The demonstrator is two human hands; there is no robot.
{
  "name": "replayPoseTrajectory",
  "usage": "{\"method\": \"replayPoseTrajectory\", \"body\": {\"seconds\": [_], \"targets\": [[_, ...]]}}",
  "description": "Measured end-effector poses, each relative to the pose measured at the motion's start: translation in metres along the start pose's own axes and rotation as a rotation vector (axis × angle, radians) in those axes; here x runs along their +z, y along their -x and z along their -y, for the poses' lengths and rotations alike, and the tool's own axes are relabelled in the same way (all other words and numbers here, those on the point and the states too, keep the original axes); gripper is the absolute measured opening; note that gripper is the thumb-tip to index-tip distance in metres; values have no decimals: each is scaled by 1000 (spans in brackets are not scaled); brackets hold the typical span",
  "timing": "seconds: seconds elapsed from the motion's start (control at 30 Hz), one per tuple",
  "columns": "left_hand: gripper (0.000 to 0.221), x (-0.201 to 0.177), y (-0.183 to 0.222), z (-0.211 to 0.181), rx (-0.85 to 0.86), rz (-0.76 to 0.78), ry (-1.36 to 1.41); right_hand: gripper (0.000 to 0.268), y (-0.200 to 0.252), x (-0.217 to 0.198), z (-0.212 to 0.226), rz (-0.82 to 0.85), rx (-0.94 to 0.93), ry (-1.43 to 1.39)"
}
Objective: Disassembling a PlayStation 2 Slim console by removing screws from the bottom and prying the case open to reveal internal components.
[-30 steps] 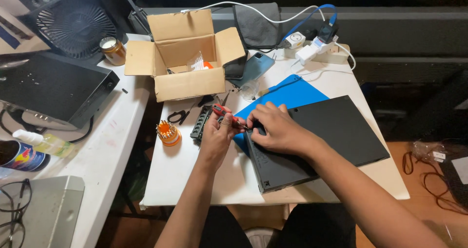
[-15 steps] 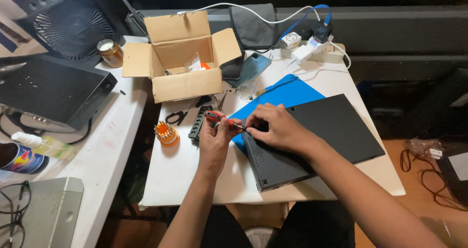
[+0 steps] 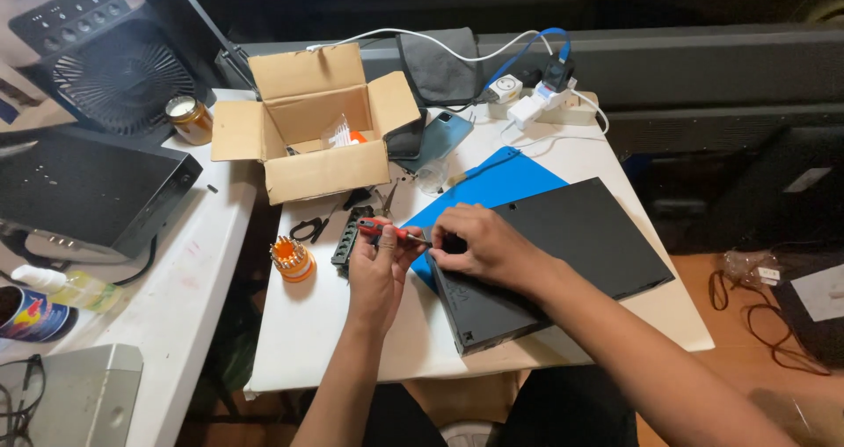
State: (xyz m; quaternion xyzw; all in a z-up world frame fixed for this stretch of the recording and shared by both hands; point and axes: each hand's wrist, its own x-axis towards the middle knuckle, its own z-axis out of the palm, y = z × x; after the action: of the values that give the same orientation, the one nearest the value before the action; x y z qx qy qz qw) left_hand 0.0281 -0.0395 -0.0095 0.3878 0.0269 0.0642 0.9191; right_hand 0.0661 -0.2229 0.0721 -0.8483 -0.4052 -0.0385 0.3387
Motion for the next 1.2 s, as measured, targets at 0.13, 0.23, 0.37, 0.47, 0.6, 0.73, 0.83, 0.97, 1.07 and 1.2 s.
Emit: {"method": "replayPoseTrajectory", "body": {"seconds": [0.13, 0.23, 0.37, 0.47, 0.6, 0.73, 0.83, 0.97, 1.07, 1.2], "targets": [[23, -1, 3, -8, 58, -10, -86, 13, -17, -13, -21, -28, -9, -15], [25, 2, 7, -14, 84, -69, -237, 10, -33, -28, -31, 43, 198, 47], [26, 7, 10, -17, 129, -100, -333, 10, -35, -48, -34, 149, 310, 88], [21, 22, 35, -20, 130, -191, -342, 18, -10, -71, -55, 146, 414, 93], [16, 41, 69, -20, 180, -192, -326, 19, 45, -118, -99, -56, 587, 115], [18, 68, 67, -11, 266, -81, -393, 24, 88, -124, -127, -241, 684, -182], [13, 85, 56, 0, 367, 30, -393, 27, 99, -109, -143, -535, 811, -535], [13, 95, 43, 7, 457, -15, -481, 28, 101, -101, -156, -620, 786, -536], [15, 98, 33, 5, 470, -63, -469, 26, 102, -99, -149, -619, 791, -456], [18, 85, 13, -2, 488, -34, -551, 24, 105, -88, -138, -766, 768, -454]]}}
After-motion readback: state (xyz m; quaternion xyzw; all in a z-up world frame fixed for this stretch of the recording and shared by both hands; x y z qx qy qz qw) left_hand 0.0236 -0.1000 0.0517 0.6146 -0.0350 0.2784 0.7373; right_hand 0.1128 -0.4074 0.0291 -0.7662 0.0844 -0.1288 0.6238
